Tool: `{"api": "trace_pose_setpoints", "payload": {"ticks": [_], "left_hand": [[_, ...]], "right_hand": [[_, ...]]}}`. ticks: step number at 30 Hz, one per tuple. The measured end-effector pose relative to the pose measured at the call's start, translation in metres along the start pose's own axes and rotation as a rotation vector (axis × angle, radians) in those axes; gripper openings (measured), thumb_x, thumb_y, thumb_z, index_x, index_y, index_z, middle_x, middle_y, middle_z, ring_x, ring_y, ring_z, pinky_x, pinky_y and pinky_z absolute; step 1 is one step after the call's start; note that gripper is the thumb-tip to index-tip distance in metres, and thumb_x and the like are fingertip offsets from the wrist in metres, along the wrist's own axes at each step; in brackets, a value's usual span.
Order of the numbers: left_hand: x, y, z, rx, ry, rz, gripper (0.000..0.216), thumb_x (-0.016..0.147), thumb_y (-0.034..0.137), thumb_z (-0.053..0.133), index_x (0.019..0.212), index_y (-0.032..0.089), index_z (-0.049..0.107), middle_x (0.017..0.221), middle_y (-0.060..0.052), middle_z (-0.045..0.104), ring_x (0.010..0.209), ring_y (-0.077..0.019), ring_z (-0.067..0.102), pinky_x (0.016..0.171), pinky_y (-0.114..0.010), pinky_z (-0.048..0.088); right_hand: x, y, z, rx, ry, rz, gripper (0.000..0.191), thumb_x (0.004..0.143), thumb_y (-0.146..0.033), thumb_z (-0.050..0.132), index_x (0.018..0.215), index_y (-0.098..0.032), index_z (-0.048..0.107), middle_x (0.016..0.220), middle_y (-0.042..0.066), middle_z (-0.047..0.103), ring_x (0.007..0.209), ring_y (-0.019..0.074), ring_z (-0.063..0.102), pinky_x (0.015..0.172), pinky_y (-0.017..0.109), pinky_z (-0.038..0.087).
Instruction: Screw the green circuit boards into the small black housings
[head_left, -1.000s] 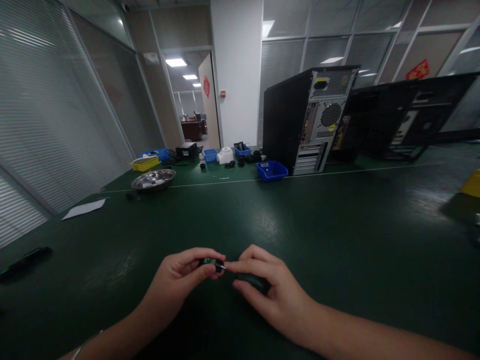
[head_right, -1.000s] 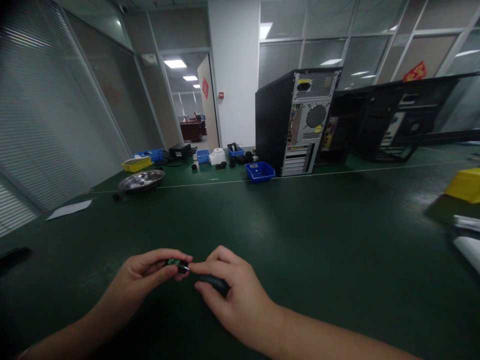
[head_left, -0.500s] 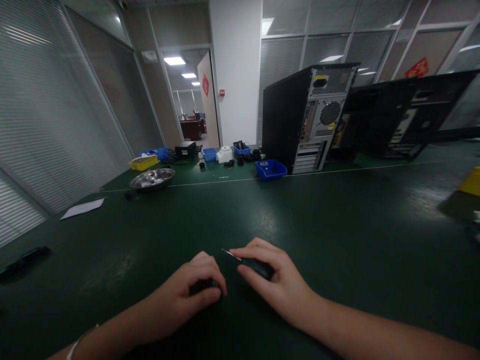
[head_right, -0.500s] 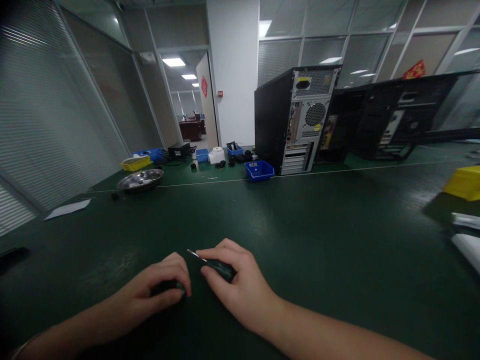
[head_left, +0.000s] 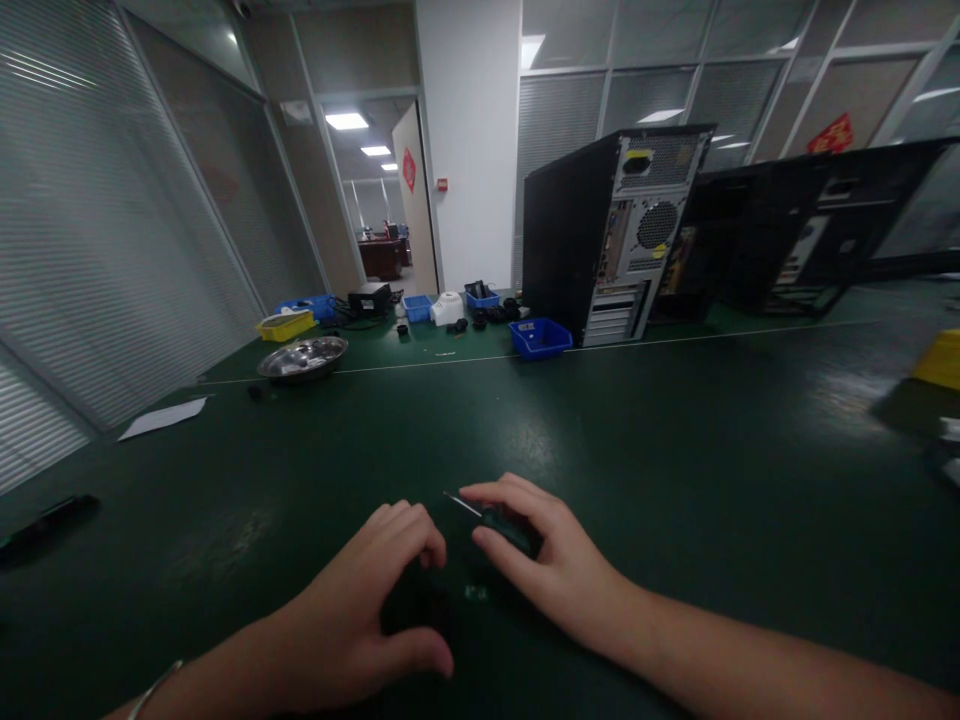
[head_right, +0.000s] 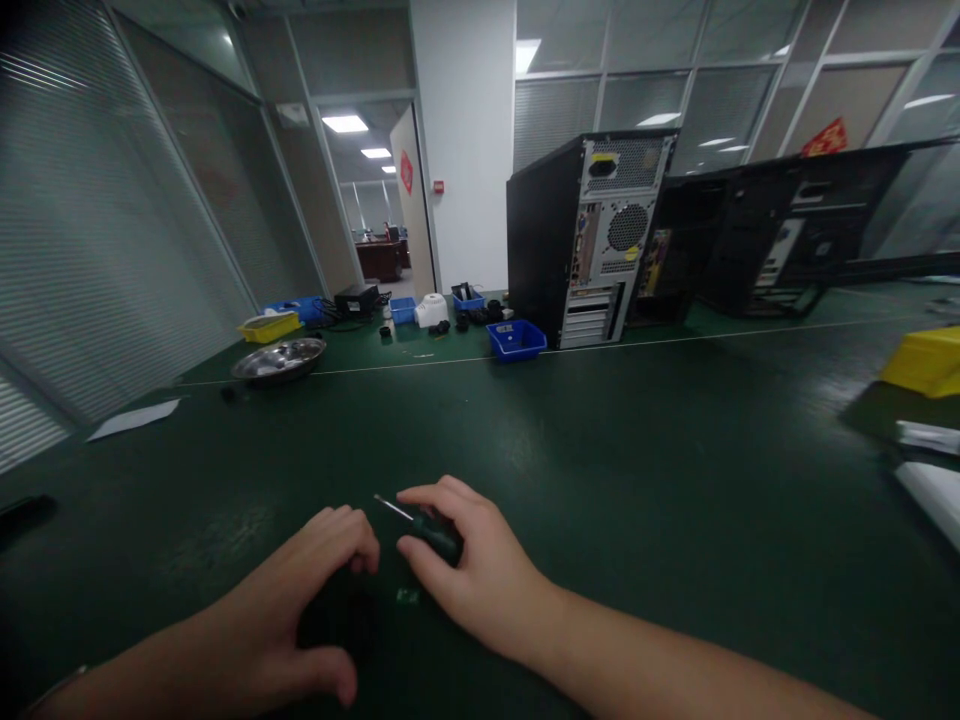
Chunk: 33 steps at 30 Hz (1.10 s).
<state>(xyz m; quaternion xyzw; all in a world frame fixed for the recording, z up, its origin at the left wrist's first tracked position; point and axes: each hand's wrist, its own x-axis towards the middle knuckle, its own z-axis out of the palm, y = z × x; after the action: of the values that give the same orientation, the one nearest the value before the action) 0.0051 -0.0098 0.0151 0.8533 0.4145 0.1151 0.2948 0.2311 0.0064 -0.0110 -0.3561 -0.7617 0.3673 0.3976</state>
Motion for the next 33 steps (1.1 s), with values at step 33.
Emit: {"api": "trace_pose_setpoints", "payload": {"ticks": [33], "left_hand": [[0.008,-0.002,0.016,-0.307,0.063,-0.084,0.033,0.081,0.024,0.073,0.109,0.02,0.055,0.082,0.001,0.068,0.077,-0.018,0.062,0.072,-0.027,0.044]], "right_hand": [[-0.007,0.001,0.01,-0.024,-0.129,0.006,0.022,0.077,-0.014,0.075,0.094,-0.019,0.062,0.086,-0.002,0.05,0.077,0.0151,0.053,0.068,0.026,0.042]]}}
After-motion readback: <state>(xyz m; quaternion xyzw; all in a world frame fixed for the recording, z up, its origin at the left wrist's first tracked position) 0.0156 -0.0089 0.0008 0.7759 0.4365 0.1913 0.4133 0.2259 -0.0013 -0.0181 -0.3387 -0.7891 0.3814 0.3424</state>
